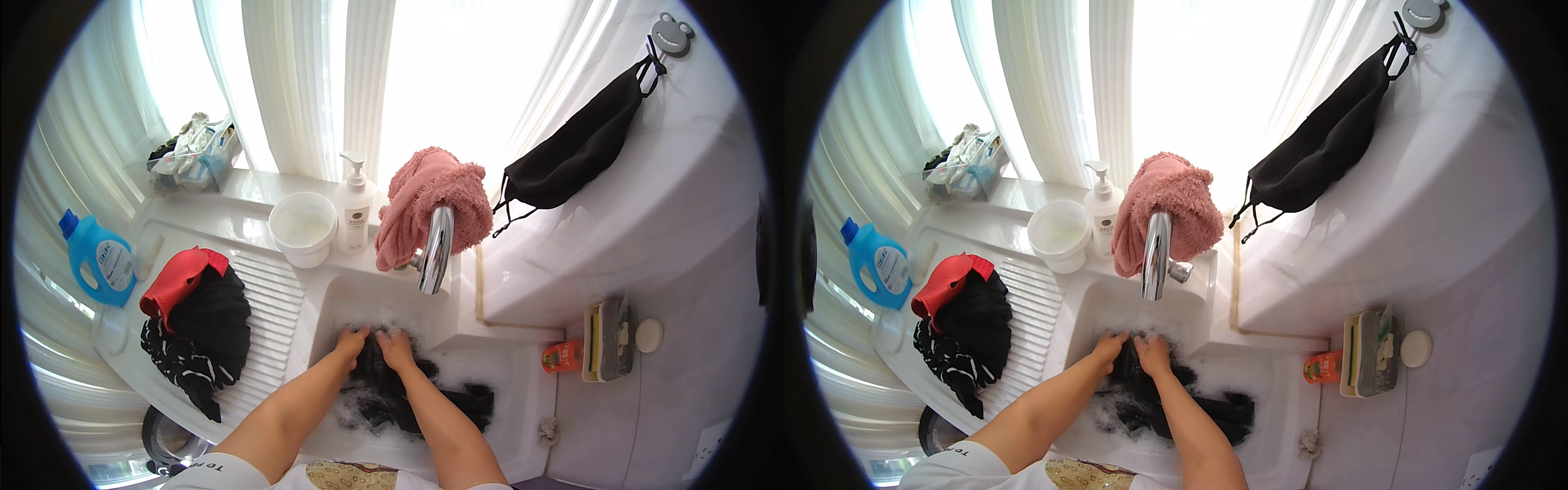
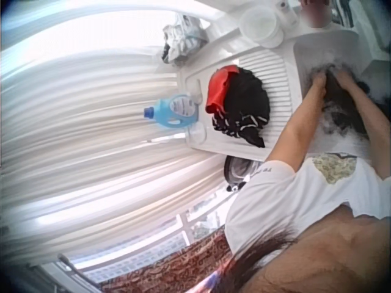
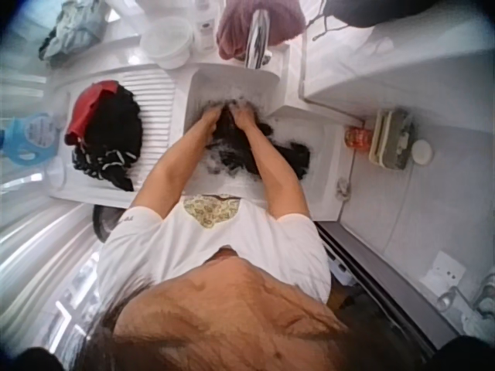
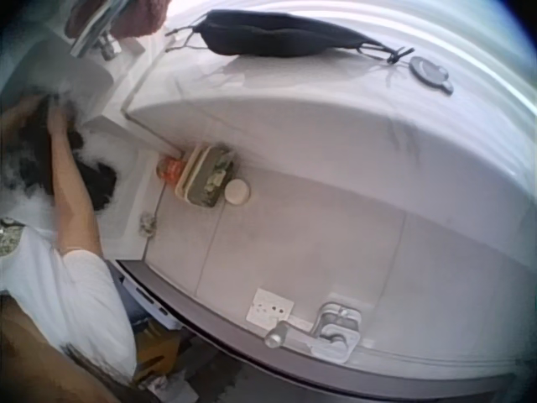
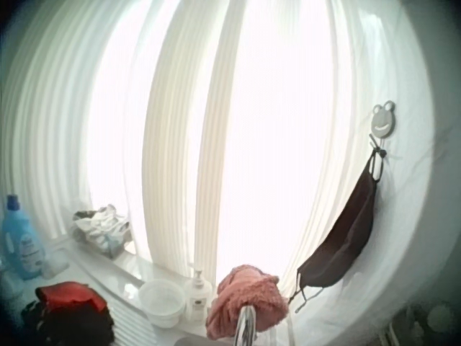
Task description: The person hand-washes a black garment in a sink filled with soapy water by rubbing and squeezing the fabric.
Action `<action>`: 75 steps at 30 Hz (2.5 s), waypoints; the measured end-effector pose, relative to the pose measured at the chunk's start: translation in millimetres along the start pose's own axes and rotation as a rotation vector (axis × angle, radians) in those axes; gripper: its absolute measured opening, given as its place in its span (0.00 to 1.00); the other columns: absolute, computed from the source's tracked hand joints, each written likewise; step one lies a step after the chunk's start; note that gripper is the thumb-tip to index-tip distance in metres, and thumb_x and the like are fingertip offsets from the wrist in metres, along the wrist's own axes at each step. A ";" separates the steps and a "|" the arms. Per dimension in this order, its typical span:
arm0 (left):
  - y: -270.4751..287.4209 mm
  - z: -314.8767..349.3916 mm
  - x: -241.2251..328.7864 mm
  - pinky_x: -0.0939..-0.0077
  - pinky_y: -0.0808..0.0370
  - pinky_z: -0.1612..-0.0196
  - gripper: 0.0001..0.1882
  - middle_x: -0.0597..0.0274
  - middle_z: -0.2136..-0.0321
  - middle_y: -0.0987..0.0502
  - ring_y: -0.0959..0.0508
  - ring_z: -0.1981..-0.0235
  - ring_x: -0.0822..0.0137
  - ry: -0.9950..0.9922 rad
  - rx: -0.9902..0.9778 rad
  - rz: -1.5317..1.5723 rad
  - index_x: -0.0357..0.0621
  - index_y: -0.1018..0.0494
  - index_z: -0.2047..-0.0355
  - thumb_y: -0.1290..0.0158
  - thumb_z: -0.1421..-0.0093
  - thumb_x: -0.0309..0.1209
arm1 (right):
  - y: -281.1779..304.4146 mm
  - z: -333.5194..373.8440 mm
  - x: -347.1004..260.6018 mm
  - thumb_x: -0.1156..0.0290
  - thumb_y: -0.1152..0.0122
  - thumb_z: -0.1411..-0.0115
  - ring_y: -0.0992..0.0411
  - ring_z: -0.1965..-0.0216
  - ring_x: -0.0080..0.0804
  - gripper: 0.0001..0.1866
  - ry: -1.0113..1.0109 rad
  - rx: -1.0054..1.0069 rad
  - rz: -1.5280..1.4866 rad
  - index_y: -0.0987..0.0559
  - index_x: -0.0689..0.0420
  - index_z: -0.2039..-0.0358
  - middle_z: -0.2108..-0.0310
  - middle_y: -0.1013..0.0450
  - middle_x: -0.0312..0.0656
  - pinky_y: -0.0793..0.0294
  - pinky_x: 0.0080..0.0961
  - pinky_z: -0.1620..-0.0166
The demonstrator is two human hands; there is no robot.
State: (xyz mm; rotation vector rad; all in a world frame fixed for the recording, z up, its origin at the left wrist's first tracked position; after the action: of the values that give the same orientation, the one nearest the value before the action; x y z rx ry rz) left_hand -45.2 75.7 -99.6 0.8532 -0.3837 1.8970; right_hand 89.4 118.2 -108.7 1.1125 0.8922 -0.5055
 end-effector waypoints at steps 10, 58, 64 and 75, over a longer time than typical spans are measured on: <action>-9.0 75.5 16.3 0.61 0.30 0.60 0.24 0.55 0.56 0.28 0.26 0.61 0.62 0.222 -0.302 0.432 0.41 0.30 0.56 0.47 0.46 0.46 | 12.2 46.6 -59.7 0.63 0.43 0.44 0.34 0.52 0.47 0.16 -0.181 0.600 -0.391 0.29 0.65 0.76 0.53 0.32 0.53 0.37 0.36 0.49; 9.1 91.3 25.1 0.66 0.27 0.62 0.19 0.56 0.65 0.26 0.26 0.64 0.62 0.175 -0.309 0.526 0.44 0.30 0.62 0.43 0.49 0.43 | 10.3 73.5 -100.0 0.62 0.38 0.47 0.33 0.56 0.39 0.15 -0.102 0.474 -0.614 0.26 0.63 0.74 0.59 0.30 0.44 0.34 0.32 0.52; 9.9 116.2 30.8 0.70 0.28 0.63 0.16 0.60 0.71 0.27 0.27 0.69 0.64 0.112 -0.307 0.557 0.46 0.29 0.66 0.46 0.47 0.44 | 14.3 80.4 -104.3 0.64 0.42 0.45 0.32 0.64 0.46 0.15 0.130 0.685 -0.353 0.26 0.66 0.77 0.64 0.32 0.48 0.33 0.35 0.57; 37.2 125.2 54.7 0.69 0.27 0.67 0.22 0.57 0.71 0.24 0.24 0.72 0.64 0.046 -0.368 0.067 0.41 0.27 0.64 0.46 0.48 0.48 | 52.9 53.6 -82.7 0.59 0.49 0.38 0.32 0.61 0.42 0.16 0.306 0.547 -0.001 0.27 0.62 0.67 0.64 0.31 0.50 0.34 0.34 0.56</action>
State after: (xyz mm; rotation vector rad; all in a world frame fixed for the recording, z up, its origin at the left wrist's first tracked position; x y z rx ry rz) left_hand -43.4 20.1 30.7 0.5556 -0.7141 1.8266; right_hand 100.9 83.2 -3.1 1.7213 1.0497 -0.6095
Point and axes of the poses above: each hand's wrist, its own z-axis away from the middle knuckle, its own y-axis out of the back of the hand, x = y × z, the point moved 3 cm from there along -z, towards the middle knuckle
